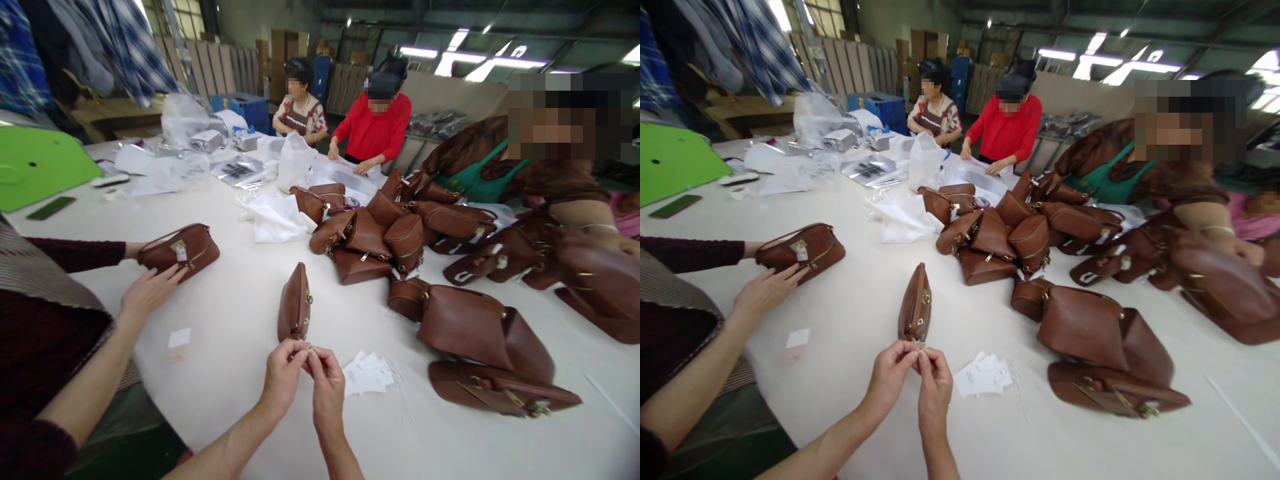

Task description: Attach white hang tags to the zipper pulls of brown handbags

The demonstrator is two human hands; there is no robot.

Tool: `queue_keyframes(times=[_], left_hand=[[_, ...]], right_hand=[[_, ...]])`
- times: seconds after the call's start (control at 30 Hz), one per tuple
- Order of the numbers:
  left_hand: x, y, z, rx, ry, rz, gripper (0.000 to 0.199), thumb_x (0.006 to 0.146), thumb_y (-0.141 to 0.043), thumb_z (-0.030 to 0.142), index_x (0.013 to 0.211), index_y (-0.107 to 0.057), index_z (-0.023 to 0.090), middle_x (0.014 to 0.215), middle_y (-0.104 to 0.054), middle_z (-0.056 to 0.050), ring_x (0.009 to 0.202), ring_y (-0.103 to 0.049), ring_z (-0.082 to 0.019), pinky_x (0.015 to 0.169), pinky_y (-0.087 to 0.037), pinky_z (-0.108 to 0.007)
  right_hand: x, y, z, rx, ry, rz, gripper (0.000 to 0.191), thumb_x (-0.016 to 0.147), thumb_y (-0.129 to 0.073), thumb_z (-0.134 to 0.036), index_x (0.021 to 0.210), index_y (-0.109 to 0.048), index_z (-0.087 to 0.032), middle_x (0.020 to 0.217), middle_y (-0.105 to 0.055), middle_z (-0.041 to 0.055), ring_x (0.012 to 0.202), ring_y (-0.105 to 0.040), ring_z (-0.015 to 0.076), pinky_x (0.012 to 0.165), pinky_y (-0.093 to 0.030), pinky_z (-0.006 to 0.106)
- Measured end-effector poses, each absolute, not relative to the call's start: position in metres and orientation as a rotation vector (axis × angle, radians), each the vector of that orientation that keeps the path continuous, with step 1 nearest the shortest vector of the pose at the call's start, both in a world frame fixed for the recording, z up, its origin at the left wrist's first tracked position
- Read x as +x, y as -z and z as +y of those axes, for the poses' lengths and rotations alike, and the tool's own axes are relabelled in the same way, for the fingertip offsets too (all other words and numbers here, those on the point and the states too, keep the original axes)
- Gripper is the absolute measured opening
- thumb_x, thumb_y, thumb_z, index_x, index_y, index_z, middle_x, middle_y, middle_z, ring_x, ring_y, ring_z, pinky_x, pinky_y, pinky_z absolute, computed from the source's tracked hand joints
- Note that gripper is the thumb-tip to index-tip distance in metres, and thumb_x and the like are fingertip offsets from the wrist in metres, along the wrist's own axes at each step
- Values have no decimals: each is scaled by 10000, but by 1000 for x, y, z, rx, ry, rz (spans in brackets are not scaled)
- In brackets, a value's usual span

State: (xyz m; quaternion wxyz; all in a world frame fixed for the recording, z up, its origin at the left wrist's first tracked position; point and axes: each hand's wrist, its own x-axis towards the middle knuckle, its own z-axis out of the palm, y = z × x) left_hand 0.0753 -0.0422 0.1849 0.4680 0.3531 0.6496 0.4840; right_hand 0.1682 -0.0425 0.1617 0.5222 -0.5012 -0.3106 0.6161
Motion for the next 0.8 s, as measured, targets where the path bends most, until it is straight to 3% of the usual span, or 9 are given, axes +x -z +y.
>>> queue_keyframes(times=[0.13,0.3,0.5,0.57,0.7,0.8], left_hand=[[80,-183,-49,561,-1178,1480,262,650,-557,261,831,-713,154,871,-743,-74,939,-640,-237,946,-437,-393],[84,-180,-53,304,-1136,1304,406,543,-575,188,921,-718,148,955,-746,-93,1025,-621,-236,964,-404,-378],[60,-182,-56,446,-1015,1251,473,608,-591,246,1066,-695,188,1193,-684,-102,1148,-573,-246,913,-433,-361],[43,-182,-56,565,-1019,1368,453,641,-580,289,1072,-686,200,1153,-697,-88,1044,-610,-229,831,-460,-339],[5,-167,-57,650,-1053,1630,378,630,-517,337,924,-688,172,867,-705,-58,681,-582,-170,573,-427,-277],[-24,-140,-66,645,-1007,1809,358,566,-501,362,822,-673,179,840,-702,-66,678,-598,-203,533,-450,-298]], right_hand=[[170,-155,-44,-1254,-1337,-849,274,787,-675,-466,802,-660,-193,815,-682,19,834,-611,191,821,-508,338],[171,-149,-43,-1282,-1170,-1021,211,853,-602,-414,787,-640,-218,791,-618,2,808,-577,180,776,-479,303],[189,-148,-35,-1285,-1238,-1294,197,848,-602,-394,803,-687,-222,807,-642,28,757,-583,189,700,-489,294],[200,-148,-28,-1316,-1276,-1304,230,830,-612,-426,868,-701,-218,853,-660,42,743,-587,194,640,-503,290],[207,-163,1,-1428,-1128,-1367,256,819,-592,-448,865,-692,-217,768,-658,28,678,-576,192,613,-488,293],[190,-187,30,-1425,-963,-1566,252,851,-527,-432,815,-674,-230,783,-677,42,719,-604,210,665,-468,309]])
